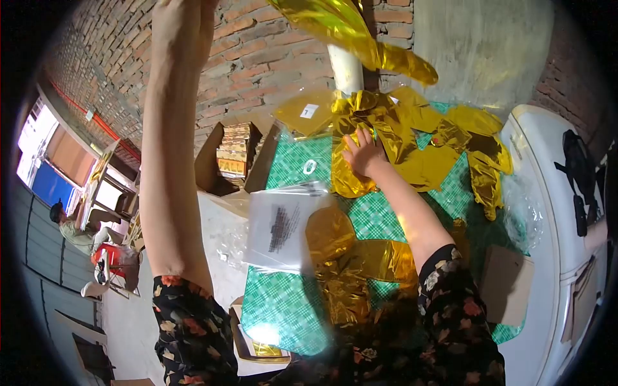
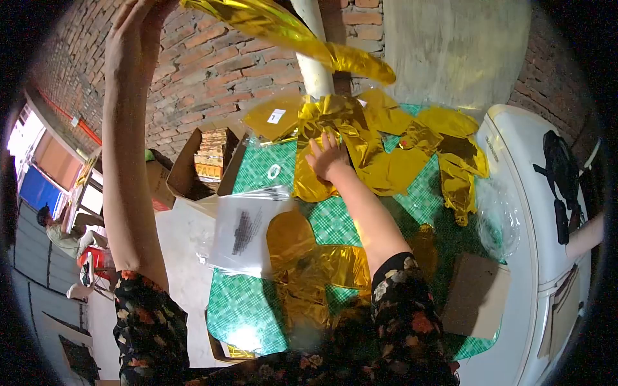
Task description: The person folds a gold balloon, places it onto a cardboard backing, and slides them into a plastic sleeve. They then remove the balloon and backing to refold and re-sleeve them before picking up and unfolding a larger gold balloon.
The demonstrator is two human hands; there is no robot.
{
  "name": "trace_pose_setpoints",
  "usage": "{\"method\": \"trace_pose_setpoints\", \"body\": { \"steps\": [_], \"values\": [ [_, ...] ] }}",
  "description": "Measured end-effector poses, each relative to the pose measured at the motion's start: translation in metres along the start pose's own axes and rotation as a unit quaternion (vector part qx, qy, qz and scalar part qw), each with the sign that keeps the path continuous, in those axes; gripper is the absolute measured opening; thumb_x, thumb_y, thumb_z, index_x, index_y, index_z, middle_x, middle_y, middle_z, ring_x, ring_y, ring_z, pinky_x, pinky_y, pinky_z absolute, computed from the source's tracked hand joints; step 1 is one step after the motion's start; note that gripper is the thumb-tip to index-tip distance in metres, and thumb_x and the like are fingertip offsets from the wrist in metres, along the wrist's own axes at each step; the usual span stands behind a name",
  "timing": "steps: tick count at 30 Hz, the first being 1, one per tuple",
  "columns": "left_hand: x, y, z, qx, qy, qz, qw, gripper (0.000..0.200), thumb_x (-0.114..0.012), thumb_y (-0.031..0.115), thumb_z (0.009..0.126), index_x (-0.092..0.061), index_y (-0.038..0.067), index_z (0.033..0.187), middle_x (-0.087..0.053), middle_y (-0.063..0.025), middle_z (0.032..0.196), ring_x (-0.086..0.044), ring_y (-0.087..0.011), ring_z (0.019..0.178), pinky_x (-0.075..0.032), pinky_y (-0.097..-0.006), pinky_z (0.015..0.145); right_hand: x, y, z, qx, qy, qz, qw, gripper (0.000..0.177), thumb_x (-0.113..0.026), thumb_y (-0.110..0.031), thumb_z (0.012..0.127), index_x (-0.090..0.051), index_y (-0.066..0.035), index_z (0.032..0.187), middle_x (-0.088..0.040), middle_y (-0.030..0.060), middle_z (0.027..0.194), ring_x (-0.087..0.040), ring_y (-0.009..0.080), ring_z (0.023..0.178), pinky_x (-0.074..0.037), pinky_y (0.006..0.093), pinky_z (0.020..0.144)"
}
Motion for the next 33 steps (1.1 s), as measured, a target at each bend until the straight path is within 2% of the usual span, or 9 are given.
{"method": "trace_pose_setpoints", "body": {
  "steps": [4, 5, 6, 8, 9, 11, 13, 21, 33],
  "values": [
    [-0.012, 0.036, -0.047, 0.037, -0.002, 0.040, 0.998, 0.032, -0.075, 0.023, 0.099, -0.072, 0.000, 0.122, -0.072, -0.0113, 0.116, -0.068, -0.0186, 0.106, -0.053, -0.0306, 0.093, 0.006, 0.027, 0.022, 0.057, 0.031, 0.439, 0.896, 0.069, -0.051, -0.055, 0.103, -0.045, -0.007, 0.153, -0.048, 0.0242, 0.155, -0.051, 0.0448, 0.137, -0.043, 0.0542, 0.115],
    [-0.015, 0.045, -0.066, 0.030, -0.015, 0.050, 0.998, 0.031, -0.072, 0.022, 0.101, -0.071, 0.000, 0.122, -0.072, -0.0119, 0.114, -0.067, -0.0183, 0.103, -0.053, -0.0325, 0.091, 0.005, 0.039, 0.029, 0.085, 0.029, 0.593, 0.800, 0.075, -0.056, -0.058, 0.101, -0.047, -0.003, 0.151, -0.054, 0.0271, 0.150, -0.059, 0.0476, 0.129, -0.049, 0.0525, 0.111],
    [-0.019, 0.055, -0.088, 0.038, -0.028, 0.033, 0.998, 0.029, -0.071, 0.022, 0.102, -0.070, 0.000, 0.121, -0.070, -0.0134, 0.114, -0.067, -0.0201, 0.104, -0.053, -0.0346, 0.092, 0.041, 0.029, -0.019, -0.040, -0.057, 0.855, 0.515, 0.078, -0.056, -0.061, 0.100, -0.047, -0.002, 0.151, -0.054, 0.0301, 0.148, -0.058, 0.0488, 0.130, -0.050, 0.0533, 0.110],
    [-0.023, 0.073, -0.133, 0.072, -0.052, -0.025, 0.996, 0.028, -0.068, 0.023, 0.103, -0.066, 0.000, 0.119, -0.067, -0.0173, 0.119, -0.065, -0.0259, 0.110, -0.051, -0.0392, 0.096, 0.069, 0.029, -0.054, 0.012, -0.153, 0.917, 0.367, 0.078, -0.056, -0.061, 0.101, -0.044, -0.006, 0.155, -0.057, 0.0276, 0.147, -0.061, 0.0426, 0.128, -0.053, 0.0470, 0.107],
    [-0.022, 0.080, -0.155, 0.076, -0.070, -0.028, 0.994, 0.026, -0.070, 0.023, 0.102, -0.065, 0.000, 0.114, -0.067, -0.0168, 0.115, -0.065, -0.0280, 0.108, -0.052, -0.0405, 0.095, 0.067, 0.049, -0.056, 0.130, 0.018, 0.756, 0.641, 0.077, -0.055, -0.060, 0.102, -0.044, -0.006, 0.156, -0.061, 0.0226, 0.144, -0.064, 0.0381, 0.124, -0.054, 0.0430, 0.102],
    [-0.017, 0.093, -0.199, 0.096, -0.083, -0.033, 0.991, 0.027, -0.073, 0.025, 0.100, -0.062, 0.001, 0.105, -0.066, -0.0161, 0.109, -0.064, -0.0302, 0.104, -0.052, -0.0419, 0.093, 0.066, 0.054, -0.083, 0.251, 0.058, 0.710, 0.655, 0.074, -0.047, -0.060, 0.105, -0.043, -0.009, 0.158, -0.067, 0.0177, 0.131, -0.067, 0.0330, 0.116, -0.057, 0.0413, 0.097],
    [-0.011, 0.105, -0.246, 0.136, -0.058, -0.037, 0.988, 0.029, -0.076, 0.026, 0.097, -0.061, 0.002, 0.101, -0.064, -0.0149, 0.104, -0.063, -0.0295, 0.100, -0.052, -0.0418, 0.090, 0.085, 0.039, -0.136, 0.213, -0.194, 0.946, 0.147, 0.072, -0.031, -0.062, 0.109, -0.042, -0.012, 0.160, -0.074, 0.0177, 0.110, -0.070, 0.0318, 0.109, -0.058, 0.0460, 0.097],
    [-0.055, 0.121, -0.436, 0.344, 0.006, -0.086, 0.935, 0.023, -0.076, 0.021, 0.097, -0.067, 0.000, 0.102, -0.066, -0.0142, 0.110, -0.065, -0.0272, 0.107, -0.051, -0.0410, 0.096, 0.083, 0.084, -0.261, 0.024, -0.182, 0.738, 0.650, 0.070, -0.048, -0.050, 0.109, -0.032, -0.008, 0.162, -0.061, 0.0222, 0.143, -0.071, 0.0296, 0.111, -0.061, 0.0451, 0.090],
    [-0.092, 0.136, -0.481, 0.358, -0.039, 0.009, 0.933, 0.013, -0.078, 0.002, 0.090, -0.070, 0.002, 0.100, -0.069, -0.0104, 0.108, -0.067, -0.0232, 0.106, -0.053, -0.0359, 0.093, 0.066, 0.079, -0.299, -0.003, -0.213, 0.382, 0.899, 0.056, -0.077, -0.036, 0.094, -0.062, 0.001, 0.133, -0.072, 0.0149, 0.121, -0.073, 0.0231, 0.100, -0.057, 0.0351, 0.081]
  ]
}}
Point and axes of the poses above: each hand's wrist, its own z-axis towards the middle knuckle, its own x-axis out of the back of the hand, y = z × x, the point moved 6 cm from there along z, towards the middle knuckle
